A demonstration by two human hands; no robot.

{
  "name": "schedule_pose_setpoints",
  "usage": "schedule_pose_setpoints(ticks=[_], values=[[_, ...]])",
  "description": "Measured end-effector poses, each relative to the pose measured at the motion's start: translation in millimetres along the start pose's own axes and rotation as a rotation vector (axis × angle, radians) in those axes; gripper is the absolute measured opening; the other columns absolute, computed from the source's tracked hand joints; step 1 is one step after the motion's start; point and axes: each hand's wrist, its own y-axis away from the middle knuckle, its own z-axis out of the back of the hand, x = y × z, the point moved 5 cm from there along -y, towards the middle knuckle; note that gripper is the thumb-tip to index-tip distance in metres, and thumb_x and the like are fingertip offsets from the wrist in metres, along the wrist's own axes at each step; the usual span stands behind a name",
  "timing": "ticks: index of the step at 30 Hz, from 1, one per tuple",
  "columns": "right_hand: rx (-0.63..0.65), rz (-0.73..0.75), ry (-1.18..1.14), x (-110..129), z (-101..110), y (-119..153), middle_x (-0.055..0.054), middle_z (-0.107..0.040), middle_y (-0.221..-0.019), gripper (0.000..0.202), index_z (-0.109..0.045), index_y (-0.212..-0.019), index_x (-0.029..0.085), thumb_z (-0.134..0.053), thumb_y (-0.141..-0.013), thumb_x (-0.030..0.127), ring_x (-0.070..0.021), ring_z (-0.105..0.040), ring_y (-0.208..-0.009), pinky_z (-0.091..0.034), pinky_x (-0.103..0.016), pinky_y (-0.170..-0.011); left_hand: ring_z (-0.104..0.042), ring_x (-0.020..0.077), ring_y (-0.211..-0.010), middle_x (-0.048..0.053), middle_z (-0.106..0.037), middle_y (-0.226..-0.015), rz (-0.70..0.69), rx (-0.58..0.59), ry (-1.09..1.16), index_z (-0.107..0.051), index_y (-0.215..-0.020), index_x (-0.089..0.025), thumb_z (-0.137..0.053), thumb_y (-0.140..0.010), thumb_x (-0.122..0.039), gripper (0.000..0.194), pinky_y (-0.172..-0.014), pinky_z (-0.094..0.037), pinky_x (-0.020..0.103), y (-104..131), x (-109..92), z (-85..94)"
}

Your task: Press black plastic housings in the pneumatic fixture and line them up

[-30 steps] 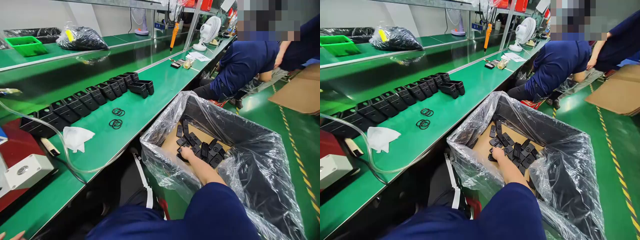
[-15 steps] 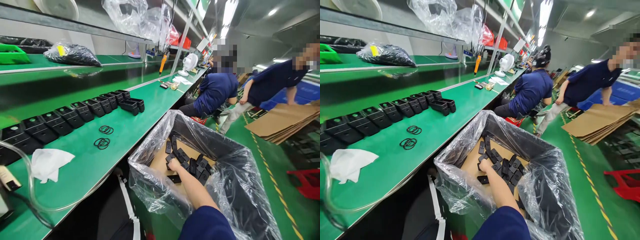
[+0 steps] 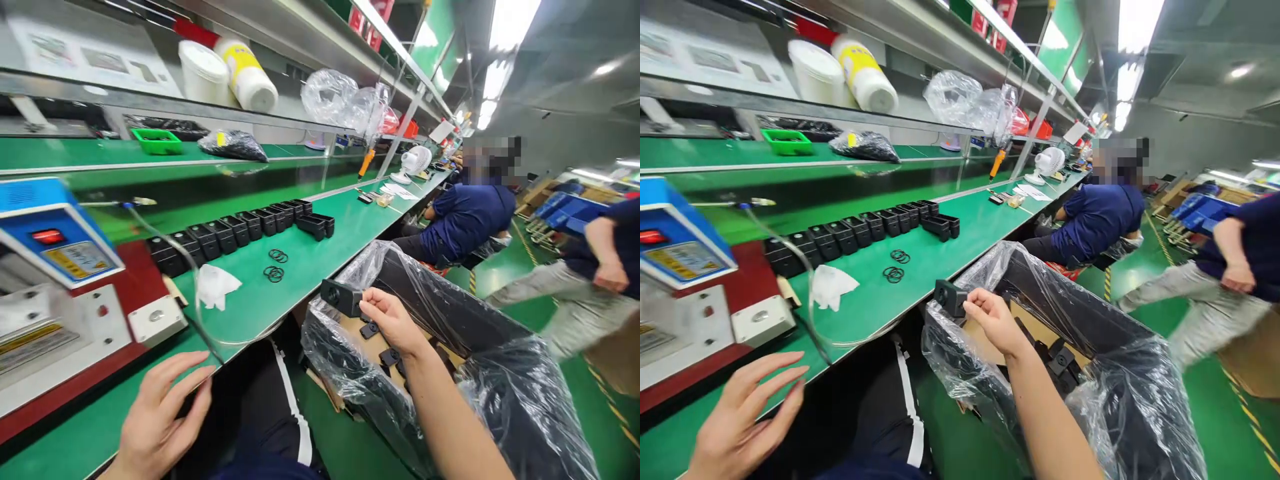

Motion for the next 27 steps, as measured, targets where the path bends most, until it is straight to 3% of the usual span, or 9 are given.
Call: schedule_pose_setpoints(ticks=[3, 7, 9, 13, 16, 19, 21, 24, 27], values=[[0.213, 0.033, -0.122, 30.0, -61.9, -5.8, 0.002, -0.051, -0.068, 0.028, -0.056, -0.076, 0.018, -0.068, -0.08, 0.043, -0.0106, -0.043, -0.062, -0.035, -0.024, -0.06, -0.059, 0.0234, -0.106, 0.009, -0.059, -0.118, -0.011, 0.05, -0.014, -0.052, -0.12, -0.023, -0.061, -0.083, -0.017, 0.039, -0.09, -0.052, 0.04, -8.4, -11.9, 8.2], [0.511, -0.026, -0.373, 47.1, -141.9, -10.6, 0.002, -0.053, -0.067, 0.033, -0.056, -0.076, 0.018, -0.074, -0.074, 0.045, -0.0099, -0.044, -0.058, -0.035, -0.022, -0.058, -0.042, 0.0296, -0.13, 0.017, -0.039, -0.142, 0.146, 0.129, 0.05, -0.031, -0.139, -0.021, -0.068, -0.081, -0.033, 0.069, -0.104, -0.044, 0.049, -15.0, -7.7, 25.8], [0.618, -0.091, -0.447, 51.5, -179.1, -10.1, 0.002, -0.052, -0.065, 0.036, -0.054, -0.074, 0.019, -0.076, -0.07, 0.047, -0.0101, -0.044, -0.056, -0.035, -0.022, -0.055, -0.044, 0.0287, -0.128, 0.016, -0.041, -0.14, 0.185, 0.148, 0.13, -0.028, -0.14, -0.023, -0.069, -0.08, -0.036, 0.074, -0.104, -0.043, 0.047, -14.4, -4.4, 35.8], [0.709, -0.093, -0.449, 61.8, -239.2, -5.8, 0.002, -0.052, -0.064, 0.033, -0.055, -0.075, 0.019, -0.072, -0.074, 0.048, -0.0113, -0.047, -0.056, -0.04, -0.023, -0.056, -0.058, 0.0233, -0.108, 0.009, -0.059, -0.118, 0.304, 0.18, 0.278, -0.044, -0.128, -0.025, -0.069, -0.08, -0.031, 0.055, -0.096, -0.048, 0.038, -3.3, 0.4, 47.4], [0.628, 0.14, -0.294, 71.8, -265.2, -3.7, -0.003, -0.062, -0.082, 0.025, -0.063, -0.089, 0.02, -0.061, -0.086, 0.045, -0.0161, -0.058, -0.076, -0.047, -0.028, -0.072, -0.06, 0.0235, -0.104, 0.008, -0.063, -0.114, 0.544, 0.082, 0.484, -0.05, -0.122, -0.022, -0.07, -0.079, -0.035, 0.049, -0.094, -0.048, 0.037, 11.0, 8.0, 53.6], [0.472, 0.398, -0.111, 76.6, -281.1, 1.6, -0.007, -0.062, -0.113, 0.026, -0.062, -0.11, 0.025, -0.058, -0.089, 0.04, -0.0224, -0.057, -0.106, -0.046, -0.035, -0.09, -0.053, 0.0268, -0.119, 0.012, -0.058, -0.127, 0.707, -0.156, 0.804, -0.052, -0.124, -0.021, -0.064, -0.083, -0.046, 0.049, -0.103, -0.042, 0.042, 23.2, 15.0, 65.6], [0.491, 0.486, -0.021, 73.6, -296.3, 9.1, -0.008, -0.057, -0.126, 0.037, -0.057, -0.122, 0.027, -0.061, -0.087, 0.038, -0.0252, -0.053, -0.117, -0.047, -0.038, -0.093, -0.046, 0.0287, -0.128, 0.013, -0.052, -0.136, 0.748, -0.294, 0.985, -0.052, -0.128, -0.022, -0.061, -0.084, -0.05, 0.053, -0.109, -0.036, 0.046, 28.5, 18.0, 73.7], [0.601, 0.556, 0.014, 66.5, -319.4, 21.0, -0.008, -0.054, -0.133, 0.054, -0.047, -0.134, 0.029, -0.066, -0.084, 0.035, -0.0264, -0.052, -0.121, -0.048, -0.041, -0.097, -0.043, 0.0291, -0.131, 0.012, -0.047, -0.141, 0.75, -0.327, 1.129, -0.051, -0.13, -0.023, -0.063, -0.083, -0.051, 0.056, -0.112, -0.031, 0.048, 32.5, 18.6, 78.5], [0.6, 0.605, -0.006, 63.5, -329.2, 24.3, -0.008, -0.055, -0.132, 0.056, -0.046, -0.135, 0.029, -0.067, -0.083, 0.031, -0.026, -0.055, -0.119, -0.047, -0.042, -0.1, -0.044, 0.0283, -0.129, 0.012, -0.047, -0.14, 0.741, -0.322, 1.103, -0.052, -0.128, -0.022, -0.064, -0.083, -0.048, 0.053, -0.111, -0.034, 0.046, 37.2, 21.9, 82.6]])
